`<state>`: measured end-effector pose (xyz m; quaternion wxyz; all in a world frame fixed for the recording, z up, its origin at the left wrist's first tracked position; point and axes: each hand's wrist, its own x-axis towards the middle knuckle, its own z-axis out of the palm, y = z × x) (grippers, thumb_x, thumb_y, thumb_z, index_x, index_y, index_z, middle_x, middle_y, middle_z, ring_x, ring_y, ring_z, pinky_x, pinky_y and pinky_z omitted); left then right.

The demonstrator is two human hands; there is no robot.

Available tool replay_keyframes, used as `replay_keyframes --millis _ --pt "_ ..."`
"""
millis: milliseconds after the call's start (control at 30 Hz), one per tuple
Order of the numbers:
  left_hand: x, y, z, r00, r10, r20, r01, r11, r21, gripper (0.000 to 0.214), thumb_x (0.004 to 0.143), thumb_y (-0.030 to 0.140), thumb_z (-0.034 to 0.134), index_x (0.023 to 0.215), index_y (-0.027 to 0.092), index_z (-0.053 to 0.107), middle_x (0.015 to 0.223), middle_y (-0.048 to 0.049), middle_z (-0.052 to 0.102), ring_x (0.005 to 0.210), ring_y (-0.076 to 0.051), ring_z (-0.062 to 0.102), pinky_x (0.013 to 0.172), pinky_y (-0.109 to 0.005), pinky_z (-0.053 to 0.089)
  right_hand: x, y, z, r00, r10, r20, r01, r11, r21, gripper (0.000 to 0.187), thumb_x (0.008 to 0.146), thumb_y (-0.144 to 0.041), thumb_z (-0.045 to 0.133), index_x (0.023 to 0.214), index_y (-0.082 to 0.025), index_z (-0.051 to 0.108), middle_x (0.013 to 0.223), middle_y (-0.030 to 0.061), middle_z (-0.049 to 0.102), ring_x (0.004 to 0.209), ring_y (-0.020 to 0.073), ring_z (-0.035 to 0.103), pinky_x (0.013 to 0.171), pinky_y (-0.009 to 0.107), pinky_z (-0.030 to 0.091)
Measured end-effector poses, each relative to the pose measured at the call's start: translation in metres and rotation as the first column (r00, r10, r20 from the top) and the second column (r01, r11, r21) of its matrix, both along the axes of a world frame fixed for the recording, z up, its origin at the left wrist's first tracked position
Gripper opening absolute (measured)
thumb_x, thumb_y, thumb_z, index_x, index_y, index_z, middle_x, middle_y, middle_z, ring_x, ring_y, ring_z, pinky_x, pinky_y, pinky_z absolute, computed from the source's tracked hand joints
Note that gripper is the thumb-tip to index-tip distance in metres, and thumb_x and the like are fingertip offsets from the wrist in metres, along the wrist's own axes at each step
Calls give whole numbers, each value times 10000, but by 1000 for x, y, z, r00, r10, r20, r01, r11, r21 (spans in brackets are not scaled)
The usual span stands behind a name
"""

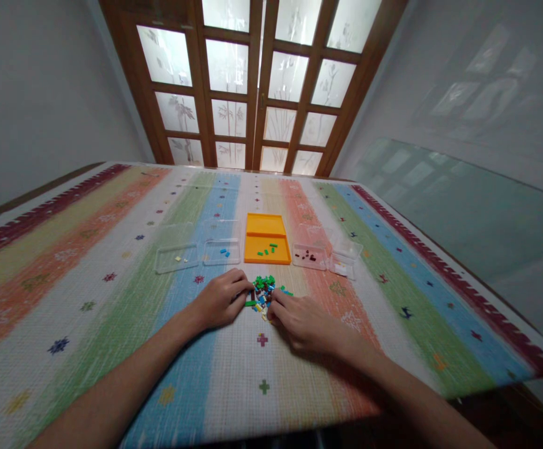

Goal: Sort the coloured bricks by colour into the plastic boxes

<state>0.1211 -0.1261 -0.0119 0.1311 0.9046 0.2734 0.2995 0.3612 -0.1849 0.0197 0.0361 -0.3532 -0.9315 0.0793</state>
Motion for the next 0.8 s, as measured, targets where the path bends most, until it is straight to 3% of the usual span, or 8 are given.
replay_keyframes --millis 300,467,600,800 --pt "0 0 0 1000 -1 6 1 1000 1 231 943 113 491 1008 160 708 910 -78 652 850 -193 619 760 -319 541 -2 -1 0 992 14 -123 -12 1000 17 124 981 -169 433 1023 -162 549 1022 115 618 750 183 526 610 314 397" --pt "1 0 -2 1000 1 16 -1 1000 6 238 945 118 489 1029 157 709 933 -85 659 866 -198 625 768 -328 546 -11 -8 -10 951 164 -262 -153 986 63 146 937 -98 447 1000 -174 556 934 79 632 805 188 540 652 314 398" --pt "1 0 -3 1000 3 11 -3 1000 8 240 944 114 488 1028 151 711 929 -88 657 864 -199 627 769 -328 542 -19 -13 -18 954 210 -215 -180 972 150 169 907 -74 461 977 -169 583 883 78 627 770 190 514 603 321 342" --pt "1 1 -3 1000 0 8 0 1000 24 240 952 116 478 1022 137 707 917 -89 650 847 -200 622 751 -320 532 -28 -14 -21 962 241 -131 -197 940 279 256 999 -90 391 876 -156 606 809 64 599 690 175 459 559 336 281"
